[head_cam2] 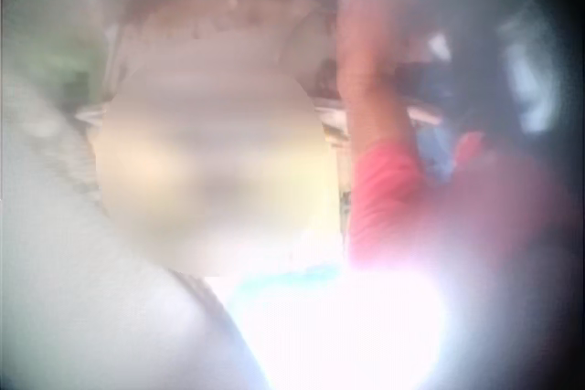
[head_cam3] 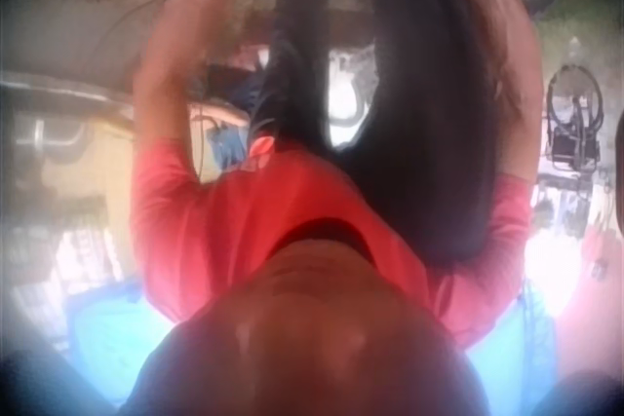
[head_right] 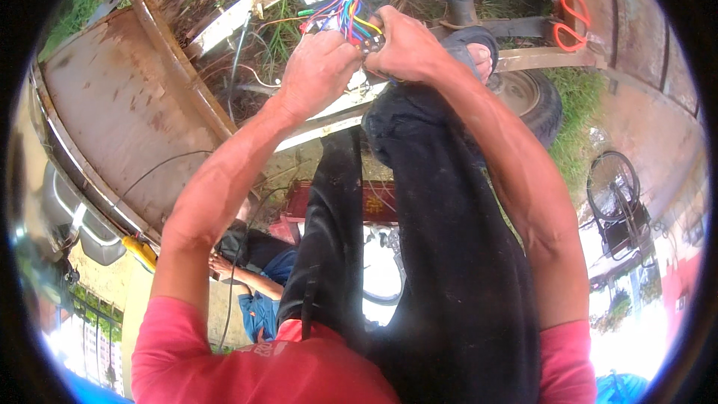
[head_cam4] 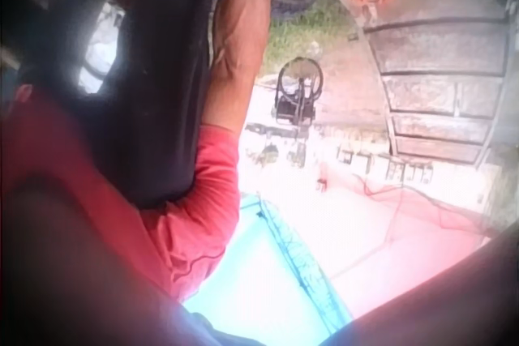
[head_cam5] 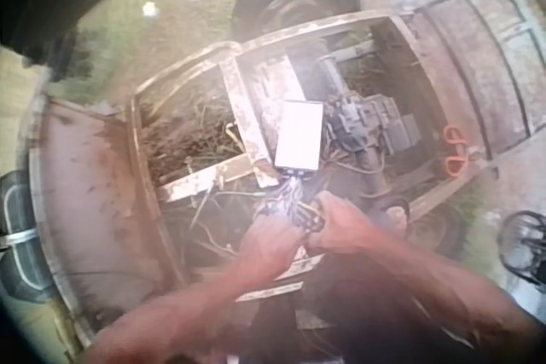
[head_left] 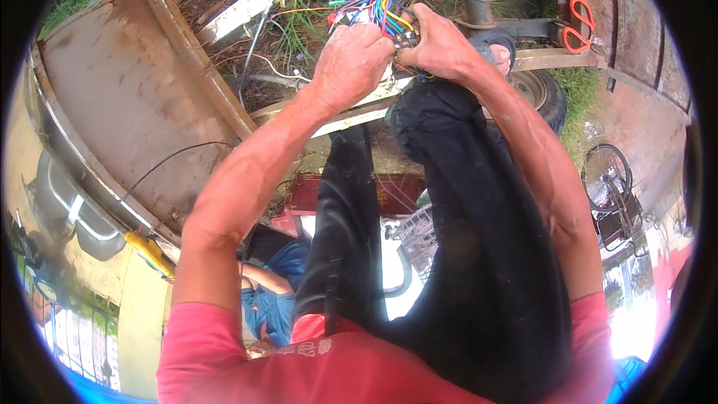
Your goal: The person connects multiple colored wires to a terminal block using a screwdriver. They strip wire ends, insert them into terminals, and tighten screws to secure each connection.
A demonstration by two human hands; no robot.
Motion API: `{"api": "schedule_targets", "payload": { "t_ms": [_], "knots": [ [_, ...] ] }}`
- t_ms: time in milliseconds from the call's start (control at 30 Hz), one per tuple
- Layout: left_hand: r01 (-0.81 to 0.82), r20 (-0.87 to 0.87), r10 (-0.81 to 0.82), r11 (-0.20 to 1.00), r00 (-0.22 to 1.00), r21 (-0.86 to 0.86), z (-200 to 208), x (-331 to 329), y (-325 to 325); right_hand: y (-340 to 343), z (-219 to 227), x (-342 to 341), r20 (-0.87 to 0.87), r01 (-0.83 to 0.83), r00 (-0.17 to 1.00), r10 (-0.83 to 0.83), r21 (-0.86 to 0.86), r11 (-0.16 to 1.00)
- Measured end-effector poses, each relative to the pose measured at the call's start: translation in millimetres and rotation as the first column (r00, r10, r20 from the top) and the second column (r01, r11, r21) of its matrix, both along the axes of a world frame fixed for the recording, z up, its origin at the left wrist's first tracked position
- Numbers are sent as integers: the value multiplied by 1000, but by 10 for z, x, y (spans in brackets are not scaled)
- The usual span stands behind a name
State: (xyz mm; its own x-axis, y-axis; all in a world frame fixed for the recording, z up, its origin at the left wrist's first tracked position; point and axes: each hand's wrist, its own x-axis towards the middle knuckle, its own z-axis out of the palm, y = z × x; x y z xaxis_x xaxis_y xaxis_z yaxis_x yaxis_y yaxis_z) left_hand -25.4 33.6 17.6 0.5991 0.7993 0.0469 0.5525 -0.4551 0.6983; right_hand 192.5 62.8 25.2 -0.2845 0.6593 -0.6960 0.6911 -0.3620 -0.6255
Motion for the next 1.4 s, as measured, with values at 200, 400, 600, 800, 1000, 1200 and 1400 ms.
{"api": "schedule_targets", "payload": {
  "t_ms": [200, 400, 600, 800, 1000, 1200, 1400],
  "knots": [
    [67, 15, -67, 998, 998, 8, -66, -19, 59, 52, 39, -8, 2, -3, 1000, 3, -39, 999],
    [74, 48, -71, 996, 996, -49, -94, -35, 7, 61, 50, -9, 13, -5, 1000, 6, -80, 997],
    [26, 106, -20, 998, 994, -54, -79, -48, 28, 38, 52, -17, 31, -7, 999, 9, -51, 999],
    [-51, 63, 53, 998, 997, -33, -71, -34, 16, 58, 65, -15, 23, -9, 1000, 11, -57, 998],
    [-5, 15, 5, 1000, 1000, -24, -83, 6, -54, 53, 42, -7, 36, -27, 999, 30, -73, 997],
    [-65, 59, 68, 997, 996, -37, -46, 18, -45, 49, 94, -30, 42, 8, 999, -5, -64, 998],
    [-44, 19, 44, 999, 999, 6, -62, 15, -44, 60, 72, -18, 38, -1, 999, 5, -85, 996]
  ]
}}
